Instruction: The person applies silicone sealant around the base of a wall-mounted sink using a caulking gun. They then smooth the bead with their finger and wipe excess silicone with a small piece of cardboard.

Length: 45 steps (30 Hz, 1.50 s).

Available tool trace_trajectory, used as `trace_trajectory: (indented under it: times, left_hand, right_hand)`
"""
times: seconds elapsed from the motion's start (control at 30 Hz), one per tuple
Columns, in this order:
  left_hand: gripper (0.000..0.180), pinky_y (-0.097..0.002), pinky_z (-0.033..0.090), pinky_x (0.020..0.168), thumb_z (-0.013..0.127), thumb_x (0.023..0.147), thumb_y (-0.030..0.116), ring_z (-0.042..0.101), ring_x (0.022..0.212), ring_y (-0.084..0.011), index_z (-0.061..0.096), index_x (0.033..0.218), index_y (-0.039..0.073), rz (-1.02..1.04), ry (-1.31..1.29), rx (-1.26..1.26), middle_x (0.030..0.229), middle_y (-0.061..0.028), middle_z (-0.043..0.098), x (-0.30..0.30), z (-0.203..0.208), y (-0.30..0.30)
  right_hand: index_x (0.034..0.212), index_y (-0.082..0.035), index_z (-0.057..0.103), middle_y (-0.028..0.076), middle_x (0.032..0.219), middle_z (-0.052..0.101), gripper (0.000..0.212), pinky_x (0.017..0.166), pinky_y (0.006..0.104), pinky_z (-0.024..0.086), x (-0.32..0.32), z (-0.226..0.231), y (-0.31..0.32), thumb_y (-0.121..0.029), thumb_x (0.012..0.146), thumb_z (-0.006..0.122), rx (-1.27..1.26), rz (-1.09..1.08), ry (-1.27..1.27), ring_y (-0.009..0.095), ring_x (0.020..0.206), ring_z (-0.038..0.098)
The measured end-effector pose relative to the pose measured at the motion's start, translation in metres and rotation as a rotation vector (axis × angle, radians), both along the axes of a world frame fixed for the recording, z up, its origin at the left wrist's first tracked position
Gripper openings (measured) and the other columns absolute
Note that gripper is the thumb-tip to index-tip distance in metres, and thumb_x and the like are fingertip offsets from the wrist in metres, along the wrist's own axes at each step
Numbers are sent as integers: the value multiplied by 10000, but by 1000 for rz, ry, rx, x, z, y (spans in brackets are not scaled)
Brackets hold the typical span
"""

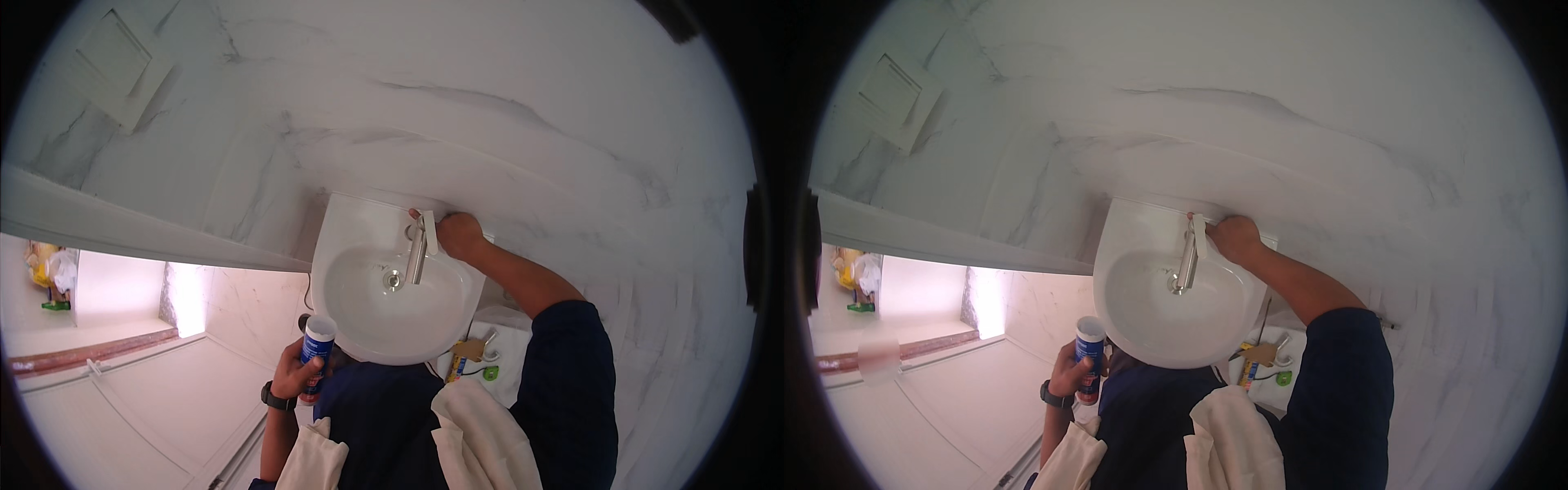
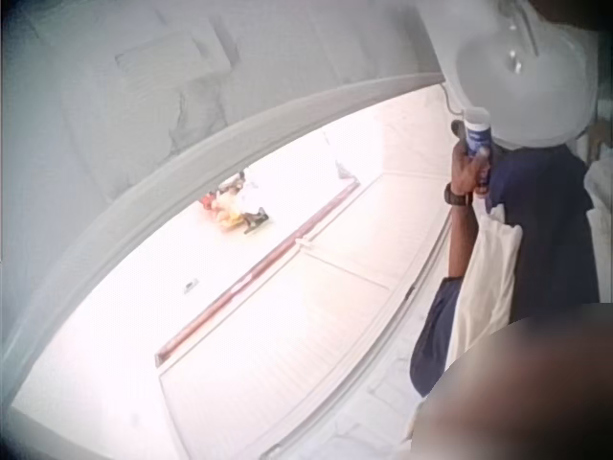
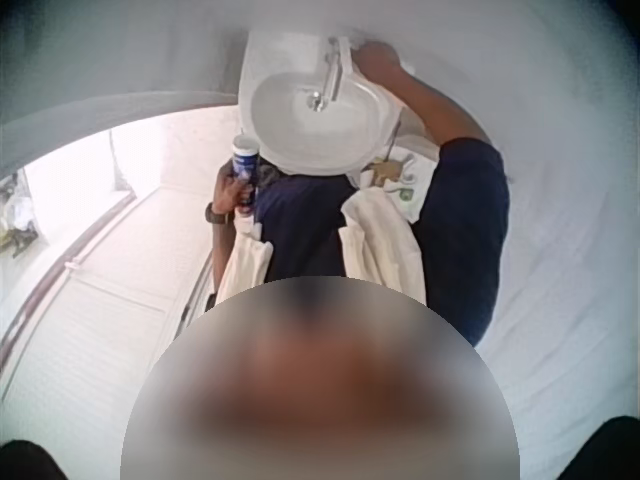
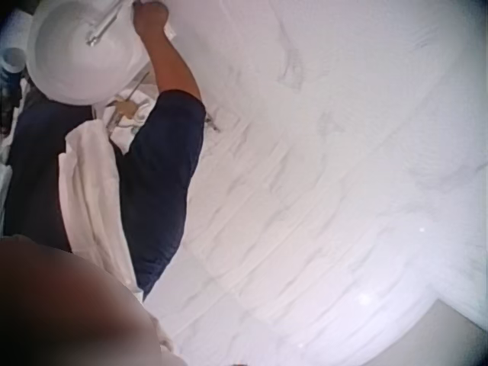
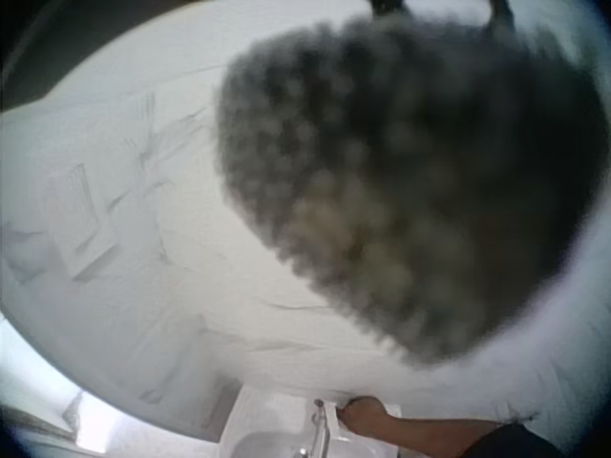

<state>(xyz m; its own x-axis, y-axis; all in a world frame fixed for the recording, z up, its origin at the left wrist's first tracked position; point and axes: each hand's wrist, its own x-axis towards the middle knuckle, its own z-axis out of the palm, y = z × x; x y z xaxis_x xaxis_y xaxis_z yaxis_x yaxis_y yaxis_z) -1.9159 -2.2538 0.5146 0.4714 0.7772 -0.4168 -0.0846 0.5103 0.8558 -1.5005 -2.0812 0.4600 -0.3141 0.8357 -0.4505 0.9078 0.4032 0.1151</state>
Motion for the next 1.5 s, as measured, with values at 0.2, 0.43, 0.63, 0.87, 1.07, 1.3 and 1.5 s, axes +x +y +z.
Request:
trace_trajectory:
  times: [0.2,0.43,0.63,0.87,1.07,1.3,1.5]
  left_hand:
    - [566,-304,542,743,756,931,372,660,802,-147,559,1265,-40,-29,-63,-22,916,-79,682,15,-22,-8]
    - [613,-305,540,743,750,938,388,664,779,-140,544,1323,-41,-96,-14,-19,906,-75,690,17,-39,-1]
    - [595,-303,537,741,742,946,390,662,774,-136,550,1305,-44,-155,2,16,886,-70,691,17,-43,11]
    - [562,-300,532,741,738,946,390,658,775,-132,569,1265,-41,-194,-20,11,874,-67,694,22,-51,15]
    - [557,-299,531,738,741,942,383,659,773,-133,571,1266,-37,-218,-20,-11,872,-67,698,23,-50,14]
    - [562,-304,527,722,735,935,421,656,763,-145,577,1225,-33,-158,20,-12,867,-79,697,14,-43,2]
    - [686,-355,584,719,726,903,513,706,760,-217,569,1234,-66,-206,102,-53,891,-130,701,12,-43,5]
  right_hand:
    - [1405,-216,572,134,880,727,482,670,434,604,-3,-7,10,-131,930,558,-34,1,-46,311,817,737]
    - [1508,-271,467,147,895,726,542,644,435,600,-5,-21,10,-166,978,515,50,-11,55,318,792,729]
    - [1606,-356,247,86,1025,709,658,699,402,579,-8,-34,21,-229,995,456,-65,-115,59,280,843,709]
    - [1616,-374,216,70,1062,708,657,701,373,571,-16,-26,19,-234,1007,420,-56,-91,-9,257,840,709]
    - [1073,-191,766,151,902,736,387,744,444,593,-16,-42,21,-423,1011,462,44,-264,157,324,858,735]
    - [1300,-241,668,49,788,703,367,629,427,570,-5,-31,-1,-209,957,540,187,-67,29,275,749,724]
    - [1612,-318,288,46,765,680,723,529,371,514,2,-8,-8,-106,960,518,47,-102,-21,216,654,680]
